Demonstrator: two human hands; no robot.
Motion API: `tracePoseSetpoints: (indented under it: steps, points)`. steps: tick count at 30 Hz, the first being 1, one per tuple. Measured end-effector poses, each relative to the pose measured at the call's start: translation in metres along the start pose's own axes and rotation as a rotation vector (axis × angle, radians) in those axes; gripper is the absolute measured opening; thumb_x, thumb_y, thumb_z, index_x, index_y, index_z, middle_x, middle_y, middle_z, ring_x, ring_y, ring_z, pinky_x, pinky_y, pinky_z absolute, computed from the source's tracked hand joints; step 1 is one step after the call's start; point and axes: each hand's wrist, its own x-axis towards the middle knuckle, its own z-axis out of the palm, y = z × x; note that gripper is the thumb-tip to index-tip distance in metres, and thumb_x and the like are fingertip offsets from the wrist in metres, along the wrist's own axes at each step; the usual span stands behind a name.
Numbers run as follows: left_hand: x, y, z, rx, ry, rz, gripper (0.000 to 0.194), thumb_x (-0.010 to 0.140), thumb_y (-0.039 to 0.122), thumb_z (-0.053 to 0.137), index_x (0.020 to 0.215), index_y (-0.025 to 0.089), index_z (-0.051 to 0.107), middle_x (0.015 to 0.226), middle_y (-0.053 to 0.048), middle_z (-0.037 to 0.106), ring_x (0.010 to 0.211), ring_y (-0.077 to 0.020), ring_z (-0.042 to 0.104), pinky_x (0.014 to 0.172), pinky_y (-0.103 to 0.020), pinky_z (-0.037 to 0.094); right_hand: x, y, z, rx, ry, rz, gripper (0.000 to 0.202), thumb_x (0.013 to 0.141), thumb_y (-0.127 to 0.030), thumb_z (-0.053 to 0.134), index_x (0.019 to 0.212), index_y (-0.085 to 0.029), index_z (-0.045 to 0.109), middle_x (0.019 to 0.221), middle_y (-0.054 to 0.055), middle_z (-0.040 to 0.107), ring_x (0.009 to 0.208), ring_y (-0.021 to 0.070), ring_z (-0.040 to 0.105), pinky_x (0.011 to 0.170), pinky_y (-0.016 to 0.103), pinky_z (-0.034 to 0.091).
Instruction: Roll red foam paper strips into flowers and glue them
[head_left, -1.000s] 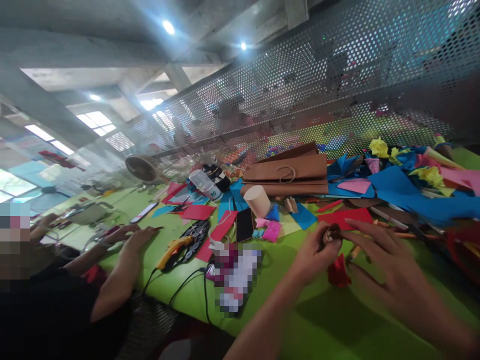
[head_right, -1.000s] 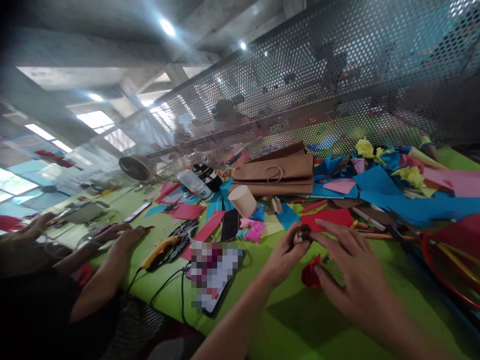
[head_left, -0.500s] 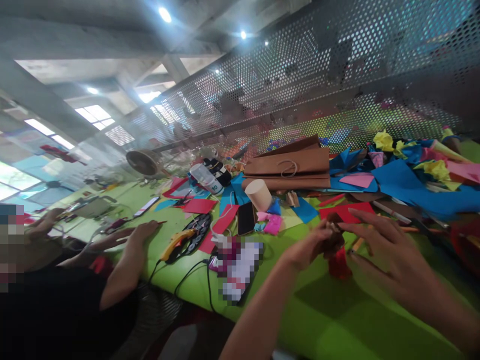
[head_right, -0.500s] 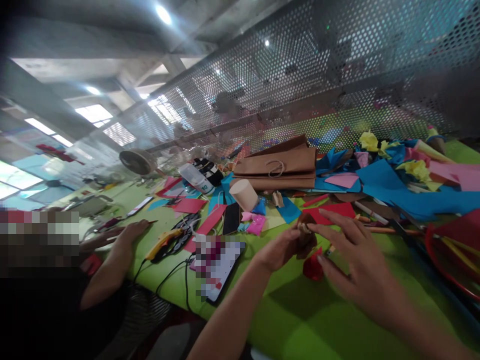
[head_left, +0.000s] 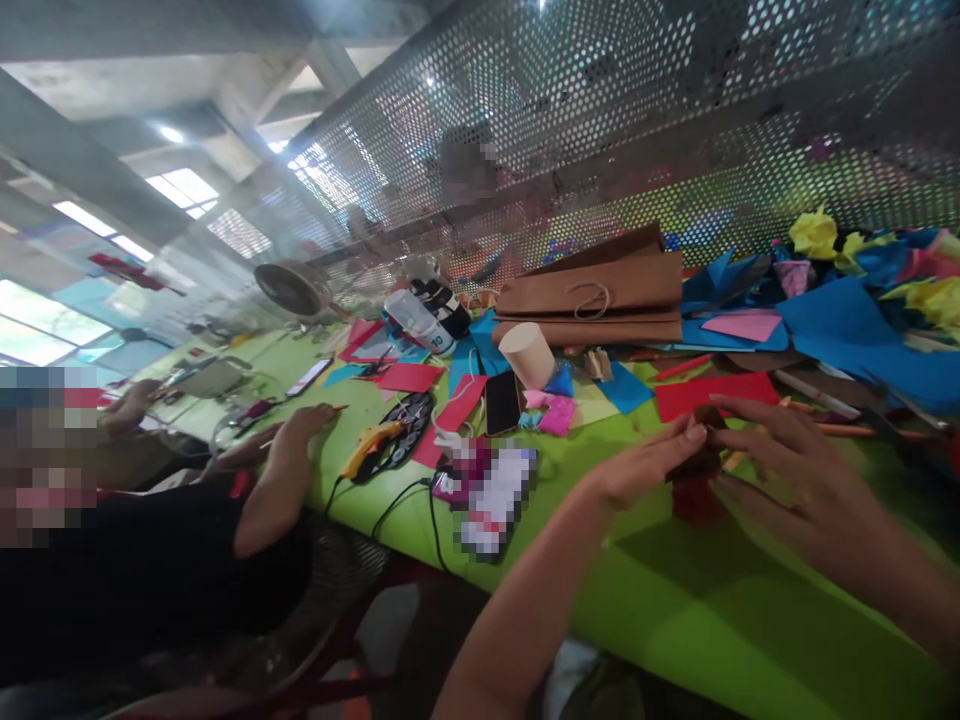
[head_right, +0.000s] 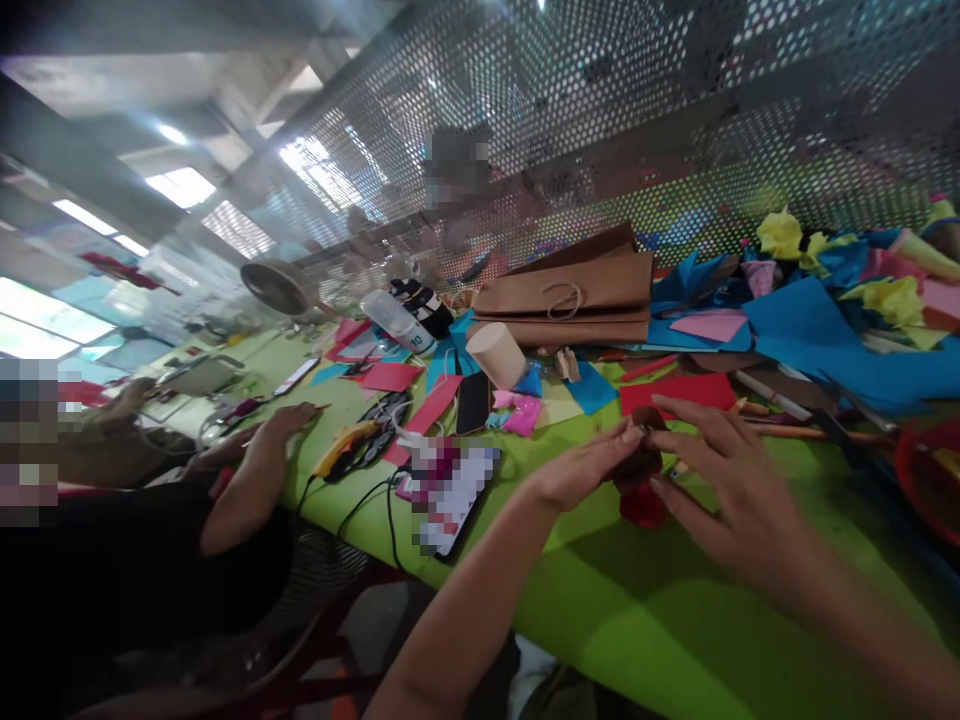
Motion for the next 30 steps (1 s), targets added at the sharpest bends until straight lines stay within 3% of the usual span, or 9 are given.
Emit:
tracePoseSetpoints:
  steps: [3,7,12,15,19,26,30]
  points:
    - [-0.004,0.007,0.005,0.003,-0.028,-0.006,0.070,0.092,0.064,0.068,0.141,0.015,0.066,0.153,-0.015,0.060,0.148,-0.0350,0.047,0.127,-0.050,0.033,-0.002,0.005,0.004,0.022,-0.011,0.021,0.031,0.102,-0.035,0.060,0.133,-0.034,0.063,0.147,0.011,0.059,0.132,0.0352,0.060,0.106,0.061,0.049]
    - [-0.006,0.010,0.006,0.018,-0.058,0.008,0.068,0.093,0.064,0.067,0.146,0.022,0.064,0.155,-0.011,0.059,0.149,-0.0336,0.047,0.127,-0.049,0.034,-0.004,0.011,0.009,0.018,0.000,-0.002,0.031,0.101,-0.029,0.060,0.132,-0.033,0.064,0.147,0.010,0.060,0.131,0.0355,0.061,0.105,0.059,0.049]
    - [-0.002,0.002,0.003,-0.087,-0.153,0.054,0.078,0.083,0.067,0.077,0.148,0.026,0.062,0.142,-0.011,0.066,0.140,-0.0332,0.054,0.119,-0.047,0.042,-0.003,0.007,0.008,-0.006,0.039,-0.036,0.031,0.101,-0.025,0.060,0.130,-0.034,0.066,0.148,0.010,0.060,0.129,0.0361,0.061,0.101,0.059,0.049]
    - [0.003,-0.006,-0.001,-0.093,-0.212,0.087,0.084,0.074,0.053,0.091,0.148,0.028,0.059,0.132,-0.009,0.068,0.126,-0.0286,0.062,0.112,-0.043,0.046,-0.002,0.001,0.003,0.069,0.083,0.007,0.026,0.103,-0.028,0.060,0.126,-0.035,0.070,0.148,0.009,0.059,0.132,0.0324,0.060,0.102,0.052,0.052]
    - [0.008,-0.015,-0.007,-0.020,-0.189,0.139,0.075,0.076,0.043,0.091,0.143,0.027,0.061,0.128,-0.007,0.068,0.118,-0.0230,0.063,0.107,-0.037,0.047,0.000,-0.006,-0.003,0.163,0.080,0.116,0.021,0.103,-0.032,0.060,0.120,-0.035,0.071,0.148,0.007,0.057,0.139,0.0289,0.056,0.105,0.045,0.053]
    - [0.003,-0.011,-0.009,0.135,-0.179,0.124,0.074,0.085,0.023,0.077,0.153,0.021,0.049,0.118,-0.007,0.067,0.101,-0.0183,0.062,0.093,-0.031,0.051,0.000,-0.008,-0.001,0.018,0.069,-0.041,0.032,0.100,-0.029,0.063,0.131,-0.035,0.066,0.151,0.011,0.055,0.129,0.0338,0.060,0.102,0.057,0.050]
    - [0.000,-0.009,-0.006,0.187,-0.174,0.154,0.071,0.087,0.020,0.071,0.154,0.019,0.047,0.110,-0.006,0.066,0.096,-0.0171,0.061,0.090,-0.030,0.050,-0.002,-0.009,0.004,0.003,0.029,-0.016,0.035,0.099,-0.031,0.063,0.134,-0.034,0.066,0.154,0.011,0.055,0.132,0.0366,0.056,0.104,0.061,0.050]
